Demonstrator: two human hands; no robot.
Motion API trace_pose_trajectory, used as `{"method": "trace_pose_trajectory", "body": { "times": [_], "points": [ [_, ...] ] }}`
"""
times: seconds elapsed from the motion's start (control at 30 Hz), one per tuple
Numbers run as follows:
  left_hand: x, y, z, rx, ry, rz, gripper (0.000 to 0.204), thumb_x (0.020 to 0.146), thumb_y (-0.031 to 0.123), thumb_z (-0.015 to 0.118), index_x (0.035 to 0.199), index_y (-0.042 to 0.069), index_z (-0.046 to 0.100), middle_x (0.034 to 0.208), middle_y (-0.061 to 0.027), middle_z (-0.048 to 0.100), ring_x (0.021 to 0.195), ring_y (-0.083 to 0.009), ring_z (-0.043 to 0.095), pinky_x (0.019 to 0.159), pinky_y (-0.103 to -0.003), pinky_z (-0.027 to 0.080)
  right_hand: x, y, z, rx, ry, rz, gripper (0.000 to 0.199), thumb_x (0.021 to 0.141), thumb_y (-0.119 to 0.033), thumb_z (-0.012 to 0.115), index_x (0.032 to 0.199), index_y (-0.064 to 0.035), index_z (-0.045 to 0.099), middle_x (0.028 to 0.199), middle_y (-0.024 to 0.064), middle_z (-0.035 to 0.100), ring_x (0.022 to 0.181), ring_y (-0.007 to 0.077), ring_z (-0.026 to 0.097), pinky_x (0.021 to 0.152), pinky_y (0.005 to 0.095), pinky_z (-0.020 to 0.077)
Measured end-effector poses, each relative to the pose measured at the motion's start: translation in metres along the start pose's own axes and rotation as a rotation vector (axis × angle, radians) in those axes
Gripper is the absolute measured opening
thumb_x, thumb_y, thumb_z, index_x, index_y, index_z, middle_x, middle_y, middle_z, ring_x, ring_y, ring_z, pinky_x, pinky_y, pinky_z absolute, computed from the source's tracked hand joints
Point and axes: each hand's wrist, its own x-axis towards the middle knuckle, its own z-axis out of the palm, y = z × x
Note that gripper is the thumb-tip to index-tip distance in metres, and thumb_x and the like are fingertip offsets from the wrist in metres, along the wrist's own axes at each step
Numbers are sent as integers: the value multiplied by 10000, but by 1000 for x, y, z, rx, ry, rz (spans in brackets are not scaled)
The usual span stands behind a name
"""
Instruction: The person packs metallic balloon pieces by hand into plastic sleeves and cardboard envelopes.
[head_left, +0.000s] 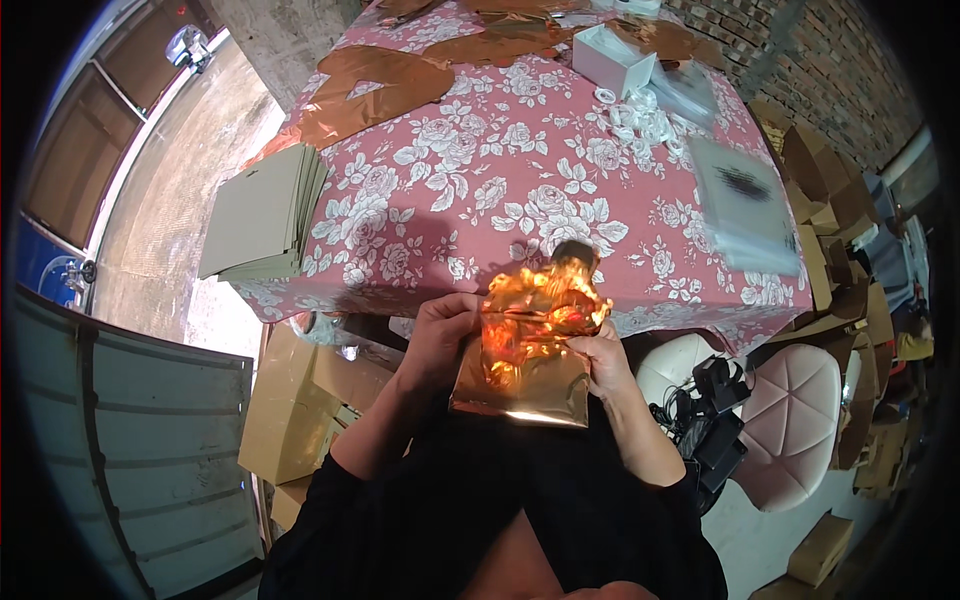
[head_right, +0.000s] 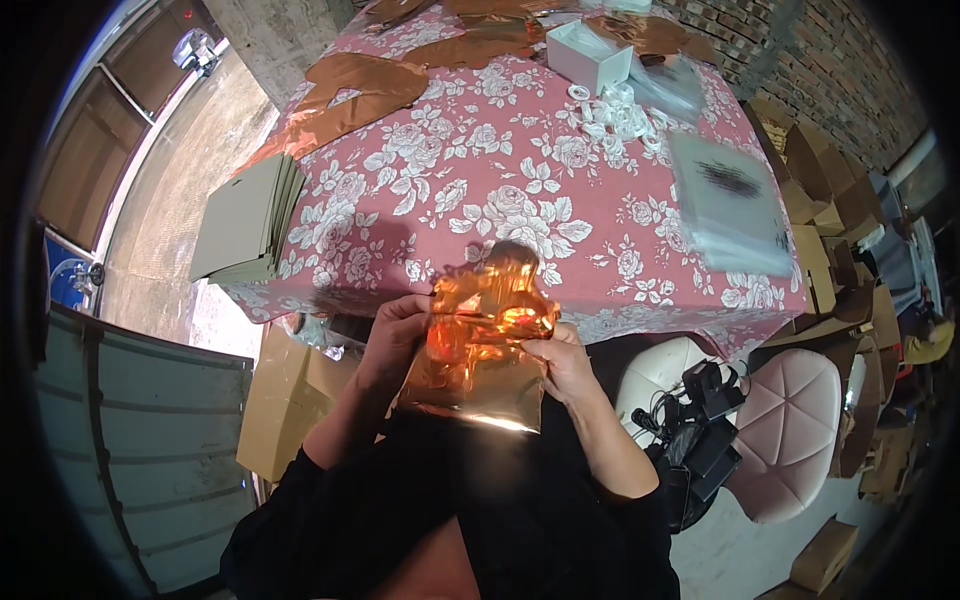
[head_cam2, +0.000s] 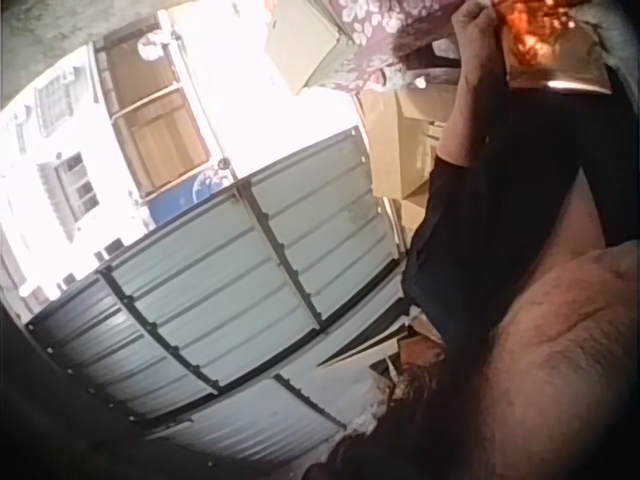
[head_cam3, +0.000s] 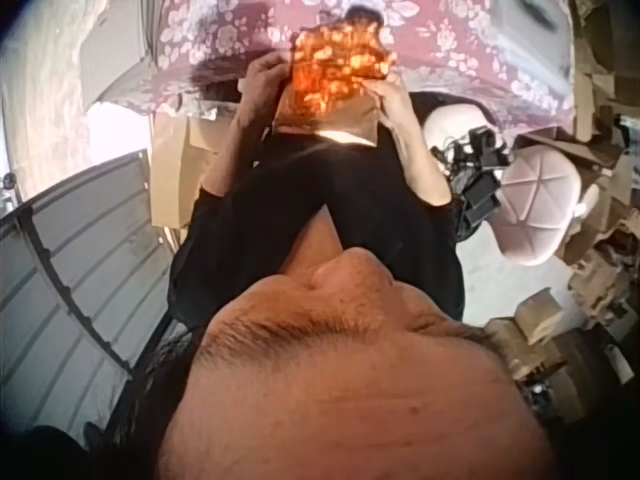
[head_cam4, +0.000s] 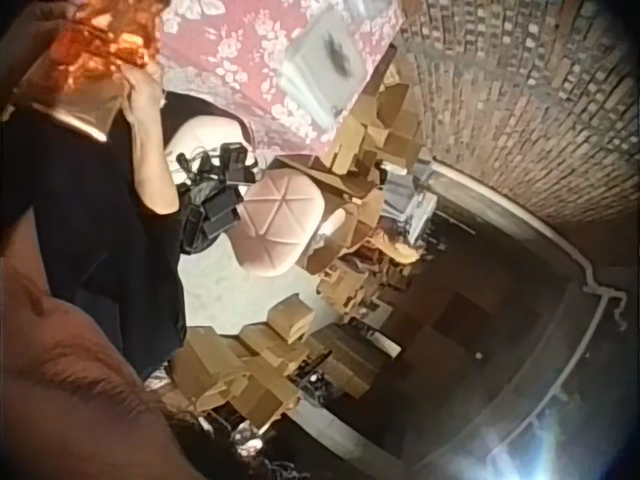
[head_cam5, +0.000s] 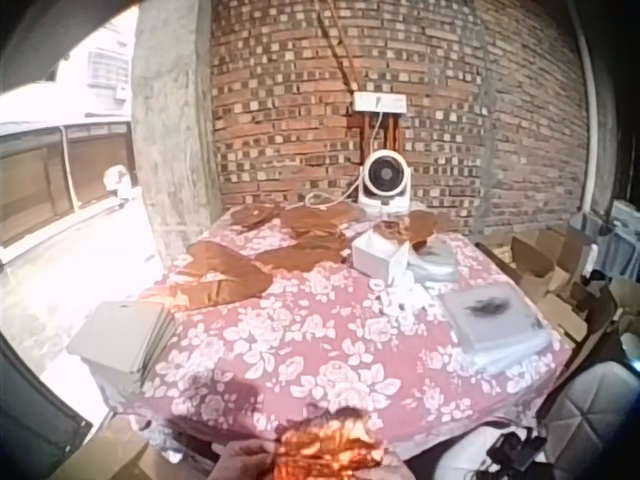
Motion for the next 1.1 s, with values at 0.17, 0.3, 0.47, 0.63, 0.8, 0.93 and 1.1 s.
{"method": "trace_pose_trajectory", "body": {
  "times": [0.17,0.3,0.47,0.63,0.8,0.93,1.1],
  "points": [
    [-1,-4,-12,-45,-63,-2,158,881,-55,512,850,-19,663,866,-89,695,756,-123,650,719,-261,539,-4,0,-10,89,-136,-51,365,770,-60,645,1113,63,656,982,115,717,864,175,689,833,276,527],
    [-5,2,2,-51,-34,-1,158,884,-63,515,848,-21,663,843,-87,689,745,-129,645,708,-263,530,-3,4,-12,22,-92,-145,163,827,-77,615,859,57,701,924,150,716,759,181,673,692,300,541],
    [-8,-1,4,-39,16,71,168,887,-61,516,816,-5,658,782,-72,669,696,-117,620,671,-259,507,-4,10,-14,139,-54,-185,185,815,32,528,837,59,710,838,117,689,757,173,653,708,279,507],
    [-13,-1,-1,22,-32,99,168,903,-35,528,797,17,647,754,-47,647,678,-94,597,658,-246,497,-10,-5,-5,53,-113,-169,165,774,24,530,708,28,681,723,140,664,642,178,620,607,268,467],
    [-15,3,3,1,-101,95,124,919,-1,536,872,21,648,794,-55,656,703,-97,608,677,-246,507,-8,-8,-3,-93,-127,-251,196,781,21,538,601,0,613,600,140,629,508,189,591,504,290,472],
    [-18,26,20,2,-15,-102,139,918,16,543,1016,-12,639,947,-87,685,819,-140,652,738,-255,518,-11,-17,-1,-233,-148,-265,193,748,52,526,591,-9,620,621,130,649,512,173,592,508,278,465],
    [-16,33,21,-195,-6,-196,139,920,81,577,989,-21,640,894,-59,672,778,-131,637,700,-254,511,-12,-31,0,-447,-194,-309,202,747,85,518,622,-15,641,674,108,681,586,150,629,547,263,477]
  ]
}}
